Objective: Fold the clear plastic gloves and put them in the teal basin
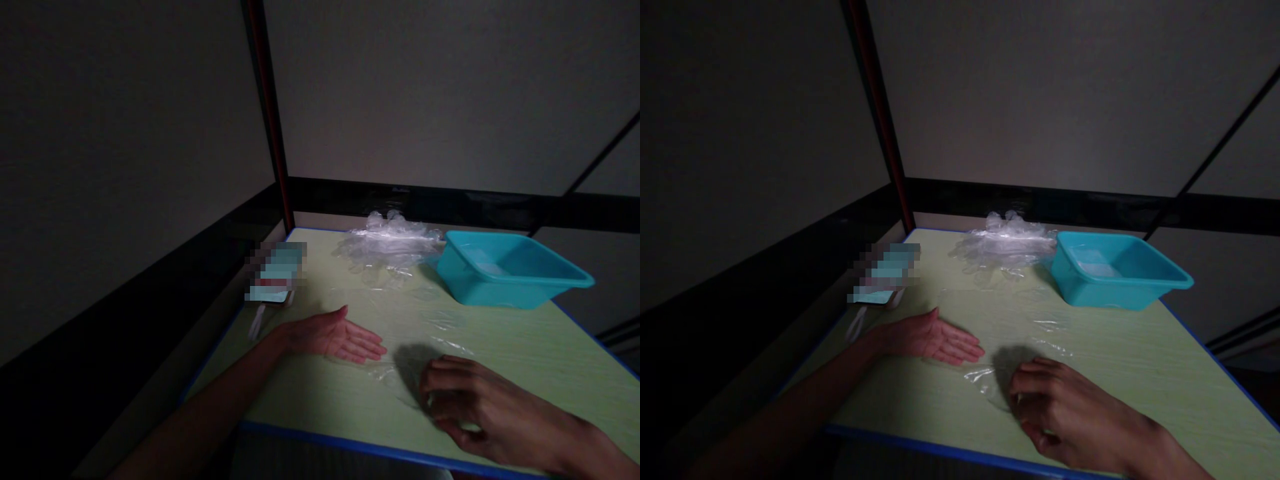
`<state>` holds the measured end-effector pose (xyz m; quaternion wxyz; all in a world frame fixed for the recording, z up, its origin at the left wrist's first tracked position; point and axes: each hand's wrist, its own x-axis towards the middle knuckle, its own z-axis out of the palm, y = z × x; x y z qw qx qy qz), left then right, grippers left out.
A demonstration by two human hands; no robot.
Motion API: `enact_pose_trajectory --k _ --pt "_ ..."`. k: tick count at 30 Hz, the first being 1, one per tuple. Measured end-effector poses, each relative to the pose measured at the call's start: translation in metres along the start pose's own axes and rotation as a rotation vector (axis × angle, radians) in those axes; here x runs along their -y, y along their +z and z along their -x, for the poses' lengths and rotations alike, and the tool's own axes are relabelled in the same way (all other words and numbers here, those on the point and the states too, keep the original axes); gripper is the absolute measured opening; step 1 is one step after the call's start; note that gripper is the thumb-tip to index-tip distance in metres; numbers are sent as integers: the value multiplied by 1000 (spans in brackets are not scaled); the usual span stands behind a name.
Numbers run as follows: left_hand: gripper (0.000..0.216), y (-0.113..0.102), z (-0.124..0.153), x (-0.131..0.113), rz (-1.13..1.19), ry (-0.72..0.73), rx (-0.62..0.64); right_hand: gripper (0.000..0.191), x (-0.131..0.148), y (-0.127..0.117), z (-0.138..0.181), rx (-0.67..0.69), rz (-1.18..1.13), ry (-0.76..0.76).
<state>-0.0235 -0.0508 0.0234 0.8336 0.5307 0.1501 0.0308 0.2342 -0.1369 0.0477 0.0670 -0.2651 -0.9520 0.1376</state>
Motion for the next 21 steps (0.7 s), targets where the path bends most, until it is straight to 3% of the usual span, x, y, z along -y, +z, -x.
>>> enact_pose_trajectory --k 8,14,21 --pt "82 2 2 -6 63 -34 -99 11 -35 -26 -24 86 -539 58" --pt "74 -3 2 -3 60 -15 -76 12 -56 -18 -24 85 -757 199" --pt "72 -4 1 -4 34 19 -42 18 -66 -11 -21 -9 -962 317"
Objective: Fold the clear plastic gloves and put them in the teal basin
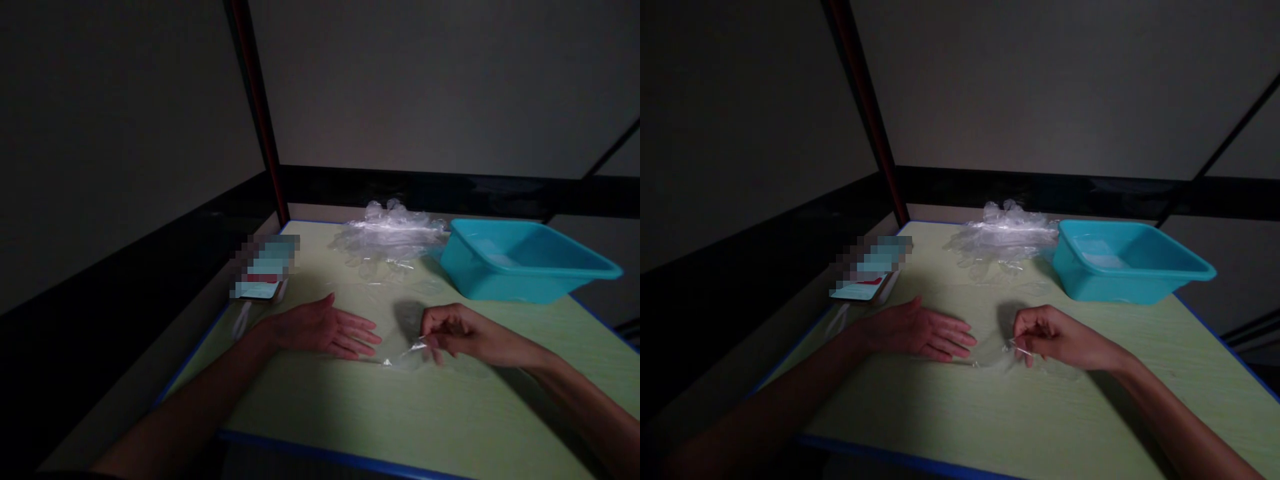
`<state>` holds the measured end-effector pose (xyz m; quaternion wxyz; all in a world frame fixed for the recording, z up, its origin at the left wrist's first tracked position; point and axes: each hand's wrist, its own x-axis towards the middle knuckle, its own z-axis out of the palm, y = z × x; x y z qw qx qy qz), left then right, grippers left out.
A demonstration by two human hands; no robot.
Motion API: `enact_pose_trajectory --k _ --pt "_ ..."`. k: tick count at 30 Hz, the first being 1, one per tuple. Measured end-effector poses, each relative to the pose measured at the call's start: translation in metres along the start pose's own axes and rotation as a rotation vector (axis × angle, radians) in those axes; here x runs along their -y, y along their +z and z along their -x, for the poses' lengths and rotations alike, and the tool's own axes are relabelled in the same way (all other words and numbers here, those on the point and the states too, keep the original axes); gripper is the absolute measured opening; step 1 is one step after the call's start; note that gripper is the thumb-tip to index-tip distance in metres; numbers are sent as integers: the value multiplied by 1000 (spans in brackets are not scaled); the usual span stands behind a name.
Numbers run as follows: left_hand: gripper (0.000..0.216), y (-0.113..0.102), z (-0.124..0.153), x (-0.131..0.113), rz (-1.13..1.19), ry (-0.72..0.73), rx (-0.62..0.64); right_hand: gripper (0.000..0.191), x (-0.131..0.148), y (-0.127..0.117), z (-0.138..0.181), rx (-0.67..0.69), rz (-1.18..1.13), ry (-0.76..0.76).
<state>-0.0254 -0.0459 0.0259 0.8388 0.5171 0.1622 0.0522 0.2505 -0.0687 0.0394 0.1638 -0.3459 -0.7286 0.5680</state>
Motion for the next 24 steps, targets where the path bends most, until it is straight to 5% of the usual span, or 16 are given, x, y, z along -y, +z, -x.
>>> enact_pose_trajectory --k 6,15,24 --pt "71 -1 0 1 -13 9 -56 15 -6 -4 -4 -67 68 58" --pt "73 -17 -1 12 140 166 130 10 -15 -4 -9 -138 57 24" --pt "77 -12 1 9 214 181 34 16 -23 0 -13 -285 121 -12"
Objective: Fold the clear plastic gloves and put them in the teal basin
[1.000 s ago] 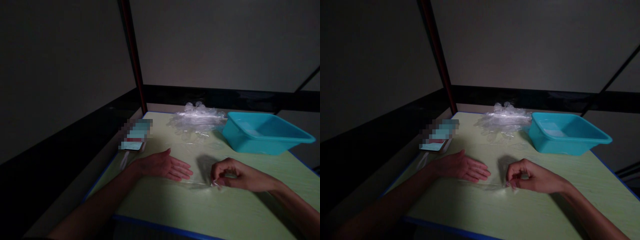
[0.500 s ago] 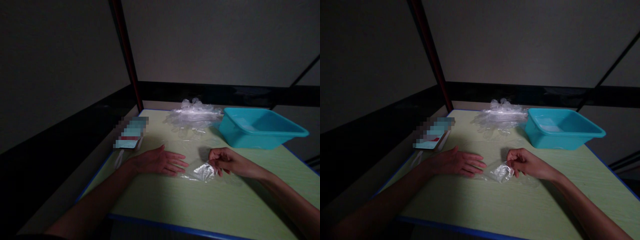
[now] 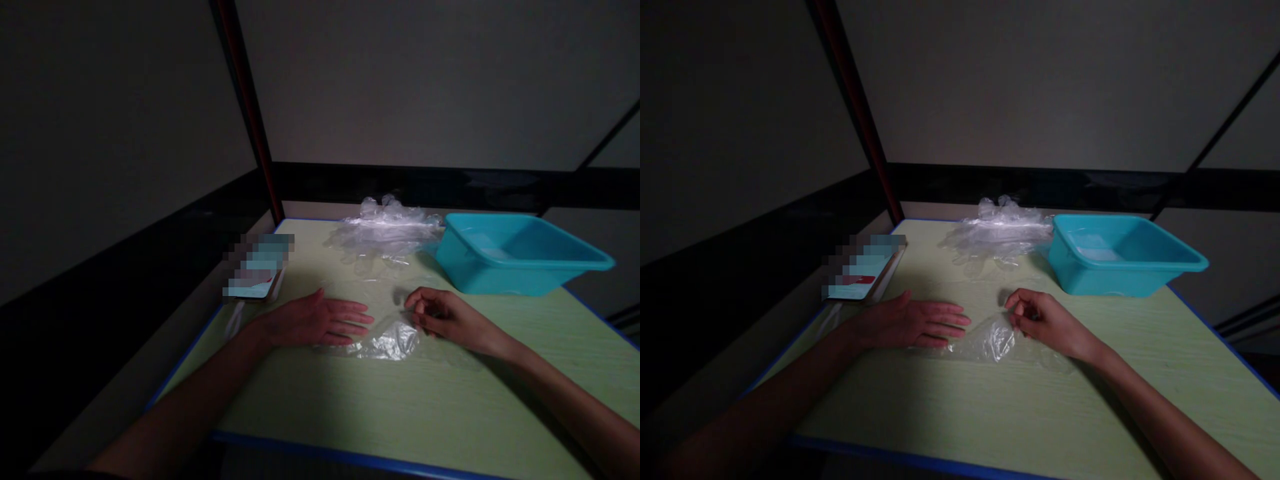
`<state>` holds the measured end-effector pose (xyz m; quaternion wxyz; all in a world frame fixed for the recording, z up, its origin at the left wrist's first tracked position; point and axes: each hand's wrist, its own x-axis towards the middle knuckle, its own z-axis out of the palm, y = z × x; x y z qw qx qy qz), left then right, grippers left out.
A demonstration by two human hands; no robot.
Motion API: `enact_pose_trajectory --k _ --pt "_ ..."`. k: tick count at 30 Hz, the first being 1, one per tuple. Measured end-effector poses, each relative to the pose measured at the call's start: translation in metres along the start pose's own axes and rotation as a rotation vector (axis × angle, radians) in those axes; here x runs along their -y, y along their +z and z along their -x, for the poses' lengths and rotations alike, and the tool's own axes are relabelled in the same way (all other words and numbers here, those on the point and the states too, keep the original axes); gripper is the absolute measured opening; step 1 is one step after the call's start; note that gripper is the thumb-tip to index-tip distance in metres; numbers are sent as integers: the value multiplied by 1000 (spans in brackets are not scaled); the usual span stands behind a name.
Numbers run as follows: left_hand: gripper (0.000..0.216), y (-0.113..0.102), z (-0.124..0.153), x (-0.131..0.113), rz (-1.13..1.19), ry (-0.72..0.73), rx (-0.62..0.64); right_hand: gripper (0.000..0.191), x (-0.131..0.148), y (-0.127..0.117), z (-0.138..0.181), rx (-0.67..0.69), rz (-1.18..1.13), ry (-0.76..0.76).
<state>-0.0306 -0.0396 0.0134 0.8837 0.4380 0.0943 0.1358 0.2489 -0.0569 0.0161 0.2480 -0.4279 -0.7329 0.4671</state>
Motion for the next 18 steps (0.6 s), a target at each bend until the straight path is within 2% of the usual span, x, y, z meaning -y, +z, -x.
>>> enact_pose_trajectory --k 6,8,12,15,18 --pt "75 0 0 0 11 33 -56 15 3 -1 0 -150 168 -50" --pt "73 1 0 -1 23 55 -71 16 3 -2 1 -199 144 -46" --pt "72 1 0 -1 42 74 -72 19 5 0 0 -200 -171 -8" --pt "72 0 0 0 49 69 -57 20 8 4 -3 -132 -384 26" --pt "70 0 0 0 46 68 -58 21 5 9 -5 -52 -500 66"
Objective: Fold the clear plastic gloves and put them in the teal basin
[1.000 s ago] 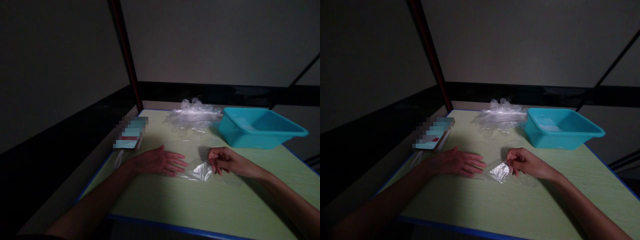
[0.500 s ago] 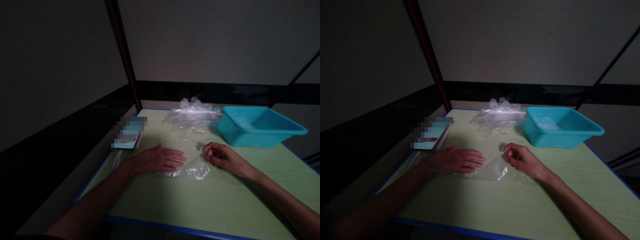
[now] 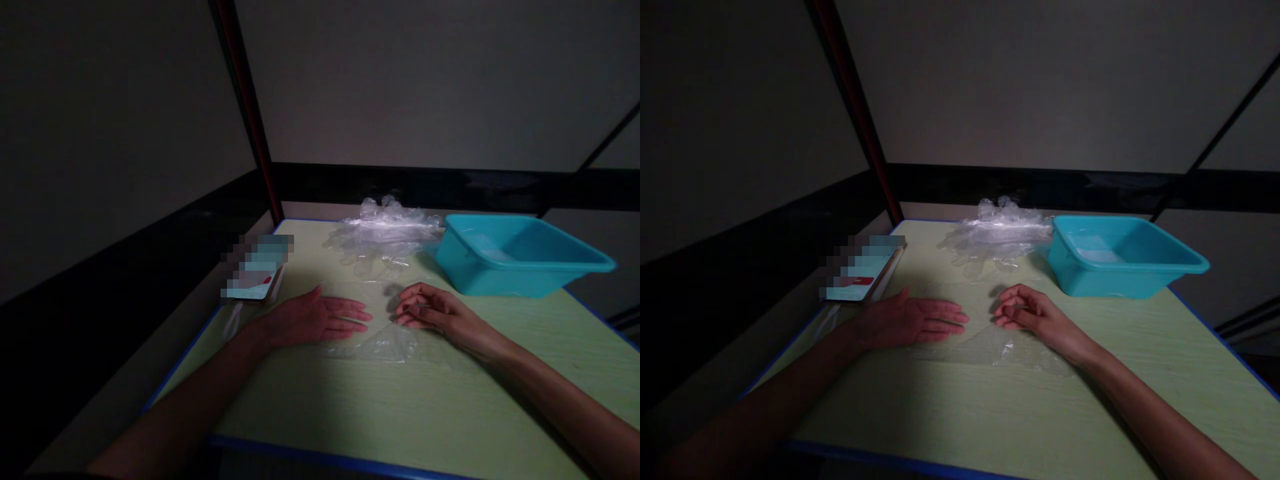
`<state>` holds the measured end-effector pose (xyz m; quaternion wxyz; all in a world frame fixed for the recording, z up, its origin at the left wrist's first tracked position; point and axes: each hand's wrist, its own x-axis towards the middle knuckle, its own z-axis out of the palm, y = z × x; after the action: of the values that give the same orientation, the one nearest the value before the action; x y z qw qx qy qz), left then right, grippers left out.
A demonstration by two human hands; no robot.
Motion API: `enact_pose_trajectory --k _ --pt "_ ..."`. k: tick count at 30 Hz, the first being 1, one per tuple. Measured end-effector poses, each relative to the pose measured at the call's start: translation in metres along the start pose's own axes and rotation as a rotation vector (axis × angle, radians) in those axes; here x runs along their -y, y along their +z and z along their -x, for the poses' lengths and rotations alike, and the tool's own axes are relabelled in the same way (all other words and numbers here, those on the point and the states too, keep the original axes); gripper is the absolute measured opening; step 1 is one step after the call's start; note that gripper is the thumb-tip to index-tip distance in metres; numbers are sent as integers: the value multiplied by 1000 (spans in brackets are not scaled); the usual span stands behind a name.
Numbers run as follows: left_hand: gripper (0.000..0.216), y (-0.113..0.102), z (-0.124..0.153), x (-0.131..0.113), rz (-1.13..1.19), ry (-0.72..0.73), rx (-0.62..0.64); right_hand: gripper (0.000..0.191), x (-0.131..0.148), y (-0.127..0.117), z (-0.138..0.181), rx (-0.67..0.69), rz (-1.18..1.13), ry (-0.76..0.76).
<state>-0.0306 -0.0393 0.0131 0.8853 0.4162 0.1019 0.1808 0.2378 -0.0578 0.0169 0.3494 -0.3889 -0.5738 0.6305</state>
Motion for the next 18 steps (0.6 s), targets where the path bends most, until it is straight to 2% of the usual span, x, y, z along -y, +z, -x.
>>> enact_pose_trajectory --k 4,7,9,13,16,18 --pt "65 1 -1 1 -18 17 5 22 -4 -2 -1 -20 -90 -2" --pt "57 5 -3 3 -60 99 -14 22 -1 -1 1 -88 -198 -52" --pt "51 9 -5 6 -138 166 -54 24 2 3 2 -75 -275 -74" --pt "46 16 -9 12 -419 236 -160 33 -1 15 0 38 -390 -120" --pt "47 25 -11 16 -674 255 -200 33 -8 18 -2 85 -378 -77" --pt "44 33 -12 17 -935 260 -263 32 -10 18 -3 82 -353 -42"
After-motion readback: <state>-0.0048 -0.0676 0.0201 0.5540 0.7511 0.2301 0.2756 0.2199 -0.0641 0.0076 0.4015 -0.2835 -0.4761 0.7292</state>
